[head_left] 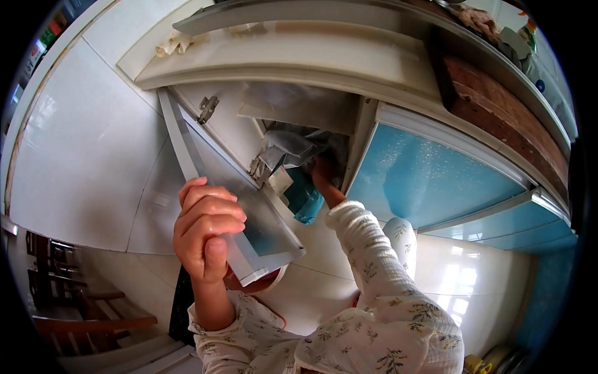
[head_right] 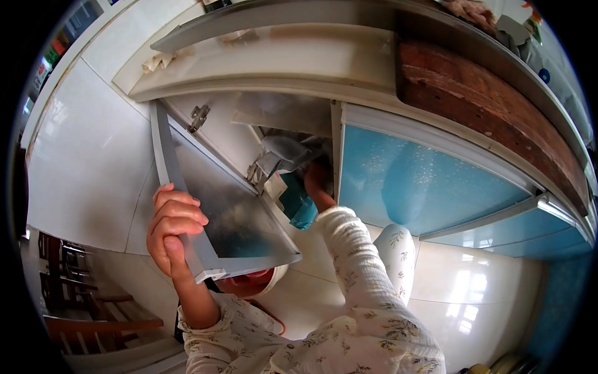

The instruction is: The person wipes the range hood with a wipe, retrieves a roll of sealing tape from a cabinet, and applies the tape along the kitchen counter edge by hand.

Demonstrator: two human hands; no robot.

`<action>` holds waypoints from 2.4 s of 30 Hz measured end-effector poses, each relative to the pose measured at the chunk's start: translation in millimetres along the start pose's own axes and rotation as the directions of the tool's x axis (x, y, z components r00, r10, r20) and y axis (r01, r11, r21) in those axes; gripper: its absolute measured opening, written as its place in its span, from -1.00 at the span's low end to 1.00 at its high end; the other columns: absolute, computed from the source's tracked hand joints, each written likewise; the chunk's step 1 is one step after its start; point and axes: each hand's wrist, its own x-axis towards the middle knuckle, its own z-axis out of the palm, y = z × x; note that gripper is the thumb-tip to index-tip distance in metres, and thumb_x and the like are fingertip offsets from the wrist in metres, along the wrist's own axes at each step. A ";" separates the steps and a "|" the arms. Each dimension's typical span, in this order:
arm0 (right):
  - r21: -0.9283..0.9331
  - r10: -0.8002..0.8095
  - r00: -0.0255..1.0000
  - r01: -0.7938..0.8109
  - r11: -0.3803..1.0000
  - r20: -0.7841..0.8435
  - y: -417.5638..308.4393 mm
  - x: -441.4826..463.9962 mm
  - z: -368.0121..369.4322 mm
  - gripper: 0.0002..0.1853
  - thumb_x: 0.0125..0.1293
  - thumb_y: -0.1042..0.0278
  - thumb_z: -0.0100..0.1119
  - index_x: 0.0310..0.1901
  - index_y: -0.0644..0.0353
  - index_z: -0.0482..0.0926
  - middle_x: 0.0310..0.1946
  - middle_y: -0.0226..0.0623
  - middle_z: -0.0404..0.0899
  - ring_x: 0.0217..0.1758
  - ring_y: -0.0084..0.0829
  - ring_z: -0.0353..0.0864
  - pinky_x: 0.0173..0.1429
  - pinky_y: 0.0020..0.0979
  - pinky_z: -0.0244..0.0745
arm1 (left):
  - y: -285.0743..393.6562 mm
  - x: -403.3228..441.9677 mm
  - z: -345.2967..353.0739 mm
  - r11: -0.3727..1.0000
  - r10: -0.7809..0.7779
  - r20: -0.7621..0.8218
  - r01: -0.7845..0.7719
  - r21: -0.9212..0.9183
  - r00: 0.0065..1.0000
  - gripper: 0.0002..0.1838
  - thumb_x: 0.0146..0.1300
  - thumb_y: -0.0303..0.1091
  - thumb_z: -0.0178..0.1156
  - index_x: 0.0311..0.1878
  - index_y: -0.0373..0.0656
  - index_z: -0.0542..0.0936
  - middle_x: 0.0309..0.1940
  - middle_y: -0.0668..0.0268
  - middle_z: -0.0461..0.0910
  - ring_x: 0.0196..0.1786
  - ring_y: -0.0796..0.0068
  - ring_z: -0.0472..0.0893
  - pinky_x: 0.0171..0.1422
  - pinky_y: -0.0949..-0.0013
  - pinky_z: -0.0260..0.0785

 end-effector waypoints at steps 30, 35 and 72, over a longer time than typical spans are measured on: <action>-0.146 -0.415 0.894 0.393 0.908 -0.170 -38.8 25.5 -15.2 -0.64 0.08 0.40 0.20 -0.03 0.14 0.55 -0.03 -0.06 0.56 0.09 -0.07 0.51 0.14 -0.11 0.43 | 2.7 -2.7 7.6 1.000 -0.013 -0.071 0.013 0.001 0.997 -0.53 0.45 -0.07 -0.13 -0.49 -0.16 0.55 -0.48 0.28 0.62 -0.22 0.22 0.59 0.29 0.05 0.16; 0.060 -0.363 0.929 0.367 0.928 -0.068 -33.2 15.0 -19.2 -0.80 0.09 0.28 0.19 -0.28 0.17 0.59 -0.19 -0.06 0.58 -0.08 -0.02 0.55 -0.02 -0.09 0.44 | 2.2 -3.8 5.4 1.000 -0.012 -0.066 0.012 -0.007 0.998 -0.52 0.45 -0.06 -0.13 -0.48 -0.16 0.55 -0.46 0.27 0.63 -0.22 0.21 0.59 0.30 0.05 0.15; 0.930 -0.500 0.862 0.113 0.351 0.083 -73.4 -252.3 -53.6 -0.55 0.55 0.20 -0.23 0.32 0.28 0.32 0.42 -0.10 0.21 0.52 -0.21 0.09 0.54 -0.27 -0.08 | -12.0 -70.5 235.0 0.107 -0.931 0.069 0.451 -0.886 0.358 -0.80 0.34 -0.44 0.12 0.00 -0.21 0.49 -0.01 0.23 0.57 0.02 0.43 0.55 0.20 0.38 0.35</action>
